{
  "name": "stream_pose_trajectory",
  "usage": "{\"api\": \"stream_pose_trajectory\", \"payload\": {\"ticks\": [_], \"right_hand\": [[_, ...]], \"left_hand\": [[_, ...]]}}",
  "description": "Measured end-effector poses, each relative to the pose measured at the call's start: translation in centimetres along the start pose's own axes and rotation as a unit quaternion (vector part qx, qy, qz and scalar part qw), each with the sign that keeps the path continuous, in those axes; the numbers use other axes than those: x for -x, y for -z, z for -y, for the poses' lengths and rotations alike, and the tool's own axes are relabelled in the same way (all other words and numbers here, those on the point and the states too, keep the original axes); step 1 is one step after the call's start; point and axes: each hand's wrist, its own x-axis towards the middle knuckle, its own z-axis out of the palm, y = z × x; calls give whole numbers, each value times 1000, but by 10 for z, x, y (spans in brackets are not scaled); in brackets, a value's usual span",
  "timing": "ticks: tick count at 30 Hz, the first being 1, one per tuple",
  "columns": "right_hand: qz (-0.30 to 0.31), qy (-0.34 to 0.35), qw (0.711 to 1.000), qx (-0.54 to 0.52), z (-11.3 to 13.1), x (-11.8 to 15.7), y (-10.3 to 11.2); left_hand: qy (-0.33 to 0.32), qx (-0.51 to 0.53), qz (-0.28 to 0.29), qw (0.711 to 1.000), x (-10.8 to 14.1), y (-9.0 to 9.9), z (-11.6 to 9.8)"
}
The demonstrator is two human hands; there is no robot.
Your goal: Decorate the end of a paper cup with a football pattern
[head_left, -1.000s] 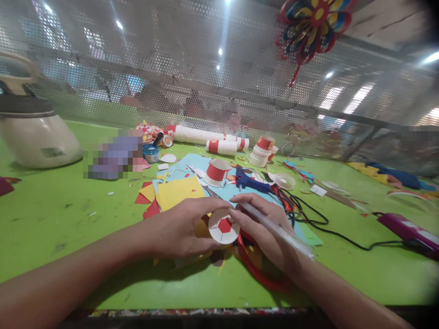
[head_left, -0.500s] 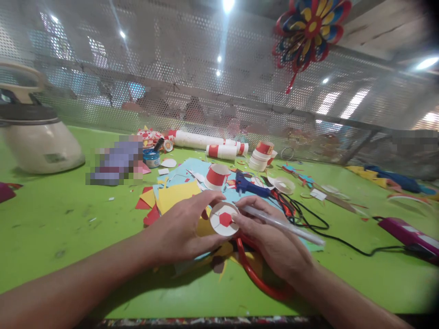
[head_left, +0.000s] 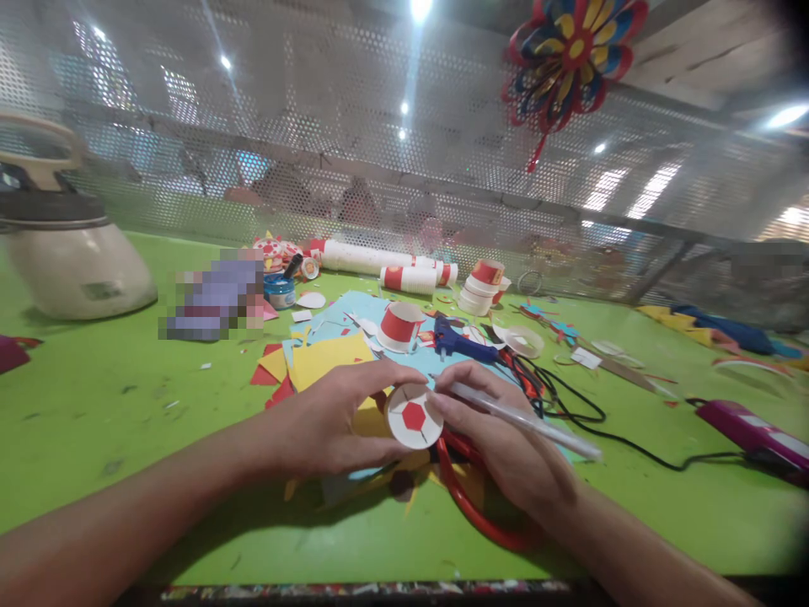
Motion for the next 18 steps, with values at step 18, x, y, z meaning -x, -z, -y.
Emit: {"api": "stream_pose_trajectory", "payload": {"ticks": [18], "right_hand": [[16,-43,997,-56,4,5,-12]], "left_hand": [[71,51,-70,994,-3,-7,-4]]}}
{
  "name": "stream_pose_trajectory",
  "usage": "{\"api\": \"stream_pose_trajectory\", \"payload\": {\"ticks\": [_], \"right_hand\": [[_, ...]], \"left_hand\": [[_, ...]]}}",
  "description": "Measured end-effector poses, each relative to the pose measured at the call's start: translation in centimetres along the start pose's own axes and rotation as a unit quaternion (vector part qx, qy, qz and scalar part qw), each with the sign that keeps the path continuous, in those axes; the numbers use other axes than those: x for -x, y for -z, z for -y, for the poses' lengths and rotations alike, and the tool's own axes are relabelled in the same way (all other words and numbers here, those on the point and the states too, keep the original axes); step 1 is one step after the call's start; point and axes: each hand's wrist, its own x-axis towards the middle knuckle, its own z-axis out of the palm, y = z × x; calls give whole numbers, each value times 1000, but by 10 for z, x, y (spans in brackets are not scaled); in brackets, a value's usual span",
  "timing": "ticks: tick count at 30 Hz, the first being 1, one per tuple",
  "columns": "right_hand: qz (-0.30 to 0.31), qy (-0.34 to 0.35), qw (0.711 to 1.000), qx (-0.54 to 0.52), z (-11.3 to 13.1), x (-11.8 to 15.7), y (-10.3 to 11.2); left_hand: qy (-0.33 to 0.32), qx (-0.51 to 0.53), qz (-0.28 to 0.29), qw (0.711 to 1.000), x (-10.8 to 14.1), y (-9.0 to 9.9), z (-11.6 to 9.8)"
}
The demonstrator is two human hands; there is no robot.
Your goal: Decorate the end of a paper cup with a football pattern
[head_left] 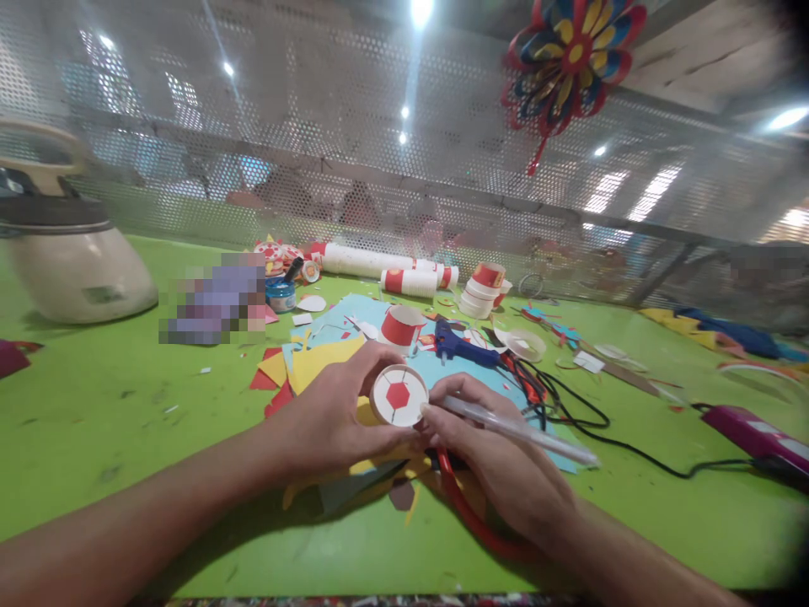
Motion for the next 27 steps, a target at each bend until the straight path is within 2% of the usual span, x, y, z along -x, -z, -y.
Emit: {"api": "stream_pose_trajectory", "payload": {"ticks": [5,8,13,20,27], "right_hand": [[-10,30,999,22,2,1,5],[-30,60,998,15,3,1,11],[-17,104,994,38,1,3,18],[14,41,997,57,-6,0,14],[15,10,989,148,1,-1,7]], "left_hand": [[-16,64,28,997,-1,5,5],[-10,34,41,999,-3,10,6],[-19,-7,98,995,-4,16,6],[4,18,112,994,-1,6,10],[23,50,128,990,0,3,11]]}}
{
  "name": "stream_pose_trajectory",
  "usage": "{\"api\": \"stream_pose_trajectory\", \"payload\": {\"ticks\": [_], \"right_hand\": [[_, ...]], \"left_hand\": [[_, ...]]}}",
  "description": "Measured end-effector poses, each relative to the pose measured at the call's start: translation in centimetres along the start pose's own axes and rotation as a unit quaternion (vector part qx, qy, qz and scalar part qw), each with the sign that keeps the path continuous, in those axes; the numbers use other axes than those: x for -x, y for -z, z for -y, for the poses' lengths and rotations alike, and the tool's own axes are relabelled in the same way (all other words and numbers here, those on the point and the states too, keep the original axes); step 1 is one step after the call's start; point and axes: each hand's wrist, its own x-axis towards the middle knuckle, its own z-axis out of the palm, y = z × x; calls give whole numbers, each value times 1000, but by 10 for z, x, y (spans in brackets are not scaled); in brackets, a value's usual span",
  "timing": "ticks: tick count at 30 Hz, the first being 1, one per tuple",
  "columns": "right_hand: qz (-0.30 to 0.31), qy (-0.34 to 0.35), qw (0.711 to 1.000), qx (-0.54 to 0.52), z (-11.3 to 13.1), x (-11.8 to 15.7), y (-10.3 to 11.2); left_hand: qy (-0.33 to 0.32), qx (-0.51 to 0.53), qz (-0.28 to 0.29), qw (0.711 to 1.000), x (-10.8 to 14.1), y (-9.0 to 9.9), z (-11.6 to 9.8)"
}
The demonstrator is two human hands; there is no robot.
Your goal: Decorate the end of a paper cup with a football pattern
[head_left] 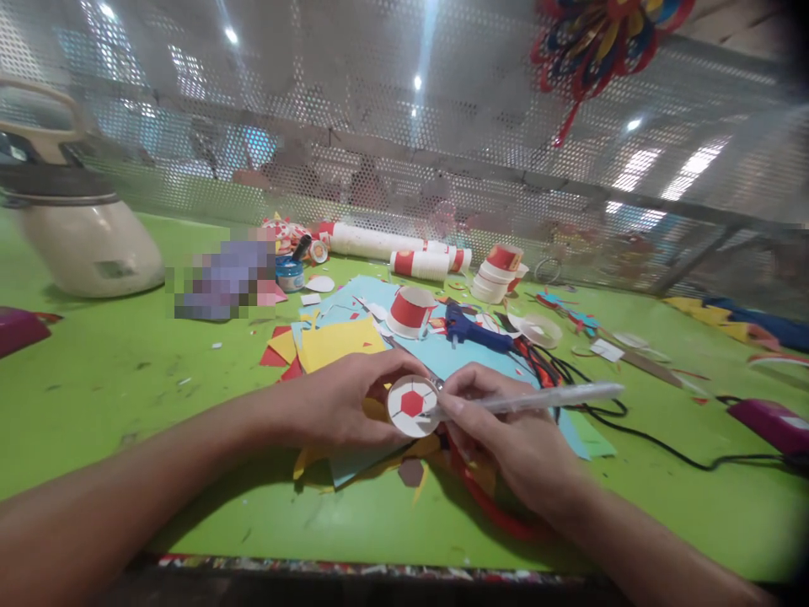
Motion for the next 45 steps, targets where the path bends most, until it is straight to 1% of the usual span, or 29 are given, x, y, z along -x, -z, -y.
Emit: {"api": "stream_pose_trajectory", "payload": {"ticks": [6,11,25,36,45], "right_hand": [[2,-12,1000,1,3,3,-3],[-24,-4,1000,18,5,3,-5],[-36,9,999,26,6,6,-6],[-38,7,998,58,7,7,-5],[-44,15,997,63,9,8,-6]], "left_hand": [[5,20,5,1000,0,1,-3],[-6,44,-3,999,0,2,0],[-15,38,-1,999,0,3,0],[-21,41,4,999,-1,3,1],[-25,59,5,998,-1,2,3]]}}
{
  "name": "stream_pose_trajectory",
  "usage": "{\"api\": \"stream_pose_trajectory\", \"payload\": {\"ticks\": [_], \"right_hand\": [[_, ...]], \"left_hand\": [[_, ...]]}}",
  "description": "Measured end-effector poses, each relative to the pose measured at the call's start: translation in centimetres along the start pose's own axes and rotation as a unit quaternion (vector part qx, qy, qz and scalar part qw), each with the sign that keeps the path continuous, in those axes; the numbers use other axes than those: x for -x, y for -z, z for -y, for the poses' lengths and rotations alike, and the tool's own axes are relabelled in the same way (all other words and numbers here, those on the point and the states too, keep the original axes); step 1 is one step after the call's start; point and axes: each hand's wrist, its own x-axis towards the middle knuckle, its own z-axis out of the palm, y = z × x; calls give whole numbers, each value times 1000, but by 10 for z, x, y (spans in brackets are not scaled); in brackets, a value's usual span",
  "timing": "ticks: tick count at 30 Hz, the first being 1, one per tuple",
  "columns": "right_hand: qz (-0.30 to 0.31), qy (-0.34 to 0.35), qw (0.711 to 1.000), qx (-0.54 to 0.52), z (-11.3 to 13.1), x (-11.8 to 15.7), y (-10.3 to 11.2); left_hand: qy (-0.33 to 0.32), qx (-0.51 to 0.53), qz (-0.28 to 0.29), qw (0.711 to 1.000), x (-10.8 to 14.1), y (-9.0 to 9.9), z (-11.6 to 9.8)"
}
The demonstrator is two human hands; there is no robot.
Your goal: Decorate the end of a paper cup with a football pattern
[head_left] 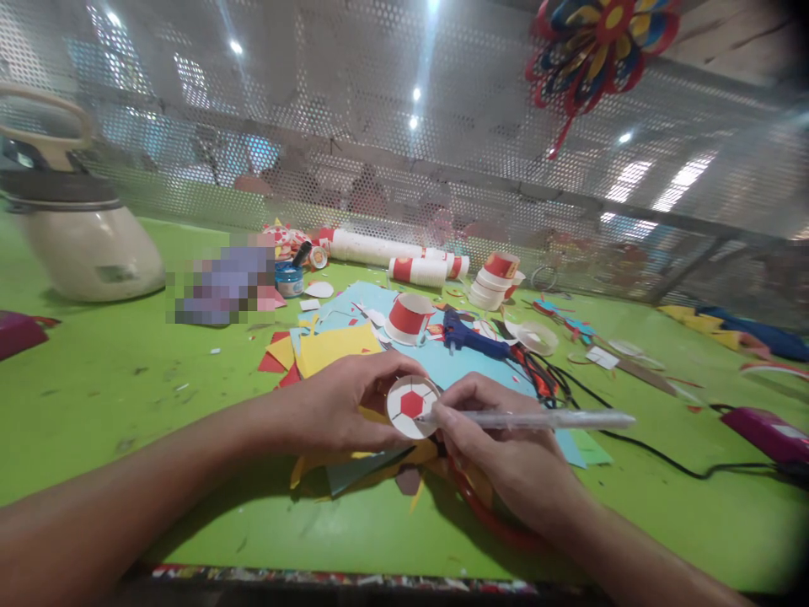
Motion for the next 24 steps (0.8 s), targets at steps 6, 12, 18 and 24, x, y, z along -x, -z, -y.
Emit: {"api": "stream_pose_trajectory", "payload": {"ticks": [6,12,18,24], "right_hand": [[-2,1,1000,-18,0,-1,-2],[3,-2,1000,-14,-2,-1,-2],[10,-22,1000,-16,-4,-1,-2],[17,-17,998,-50,-10,-2,-3]], "left_hand": [[5,14,-5,1000,1,-1,0],[6,11,2,1000,0,-1,1],[5,11,-4,1000,1,-2,3],[18,37,-1,999,0,-4,0]]}}
